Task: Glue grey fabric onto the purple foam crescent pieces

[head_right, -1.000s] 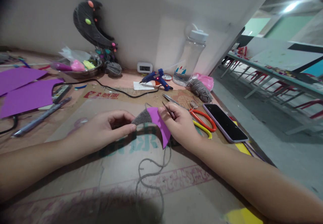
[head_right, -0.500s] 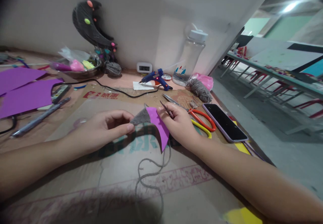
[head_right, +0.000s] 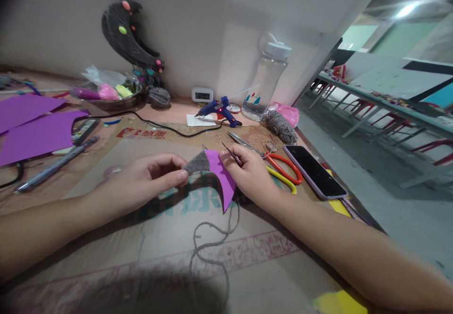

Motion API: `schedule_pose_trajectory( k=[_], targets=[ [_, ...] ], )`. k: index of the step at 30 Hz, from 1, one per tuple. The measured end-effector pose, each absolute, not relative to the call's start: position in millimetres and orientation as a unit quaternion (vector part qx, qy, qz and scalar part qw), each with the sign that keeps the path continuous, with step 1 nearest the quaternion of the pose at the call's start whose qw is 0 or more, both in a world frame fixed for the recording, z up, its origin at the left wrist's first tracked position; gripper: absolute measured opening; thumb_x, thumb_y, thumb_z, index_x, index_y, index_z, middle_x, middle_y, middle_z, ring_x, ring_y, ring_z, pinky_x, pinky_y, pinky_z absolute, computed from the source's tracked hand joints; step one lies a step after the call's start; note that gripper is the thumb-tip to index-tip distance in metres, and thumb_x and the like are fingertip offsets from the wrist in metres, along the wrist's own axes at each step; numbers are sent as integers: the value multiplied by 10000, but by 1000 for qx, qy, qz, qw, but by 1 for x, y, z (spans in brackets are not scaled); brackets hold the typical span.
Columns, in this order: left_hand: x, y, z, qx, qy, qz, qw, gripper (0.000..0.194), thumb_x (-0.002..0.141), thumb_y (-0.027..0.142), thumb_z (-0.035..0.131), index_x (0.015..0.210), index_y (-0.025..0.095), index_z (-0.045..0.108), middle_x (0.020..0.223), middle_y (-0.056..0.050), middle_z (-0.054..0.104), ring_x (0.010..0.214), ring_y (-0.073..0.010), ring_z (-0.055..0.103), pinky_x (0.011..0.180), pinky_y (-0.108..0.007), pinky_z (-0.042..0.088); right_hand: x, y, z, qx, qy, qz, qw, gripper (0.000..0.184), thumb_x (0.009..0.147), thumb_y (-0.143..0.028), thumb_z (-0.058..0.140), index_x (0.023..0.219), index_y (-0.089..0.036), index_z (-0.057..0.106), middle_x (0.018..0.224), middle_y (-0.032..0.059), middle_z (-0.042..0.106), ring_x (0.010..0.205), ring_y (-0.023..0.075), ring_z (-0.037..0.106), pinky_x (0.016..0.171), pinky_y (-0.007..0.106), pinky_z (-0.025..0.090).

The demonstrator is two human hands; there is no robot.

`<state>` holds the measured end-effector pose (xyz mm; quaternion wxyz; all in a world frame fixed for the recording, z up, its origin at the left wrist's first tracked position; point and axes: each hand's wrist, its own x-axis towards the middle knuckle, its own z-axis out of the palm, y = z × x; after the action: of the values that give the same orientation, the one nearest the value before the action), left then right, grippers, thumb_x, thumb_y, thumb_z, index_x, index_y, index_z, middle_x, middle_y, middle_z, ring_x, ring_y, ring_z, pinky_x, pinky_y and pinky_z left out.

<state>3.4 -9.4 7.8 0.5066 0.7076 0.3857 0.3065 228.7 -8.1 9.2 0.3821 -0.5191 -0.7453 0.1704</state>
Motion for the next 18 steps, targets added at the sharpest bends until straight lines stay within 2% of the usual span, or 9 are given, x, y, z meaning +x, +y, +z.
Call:
schedule_pose_trajectory(
  k=[7,15,18],
  targets=[
    [3,-9,6,706,401,294,505,228,860,389,543,777,190,618,673,17,597,609,-124,524,546,-235,390,229,-10,9,-517,-748,166,382,282,902,-340,502,666,-185,493,606,-26,464,572,112,431,517,235,333],
    [2,-7,6,686,390,296,538,256,870,387,532,738,185,616,721,13,620,676,-125,551,625,-235,400,229,-7,7,-521,-746,182,373,256,898,-332,511,689,-184,516,614,-25,496,566,112,454,517,237,341],
    [1,-5,5,682,389,301,542,288,864,415,548,704,183,604,705,11,615,678,-130,554,645,-242,409,232,-5,4,-515,-746,166,388,190,901,-355,527,798,-195,526,679,-19,512,607,128,479,551,252,376]
  ],
)
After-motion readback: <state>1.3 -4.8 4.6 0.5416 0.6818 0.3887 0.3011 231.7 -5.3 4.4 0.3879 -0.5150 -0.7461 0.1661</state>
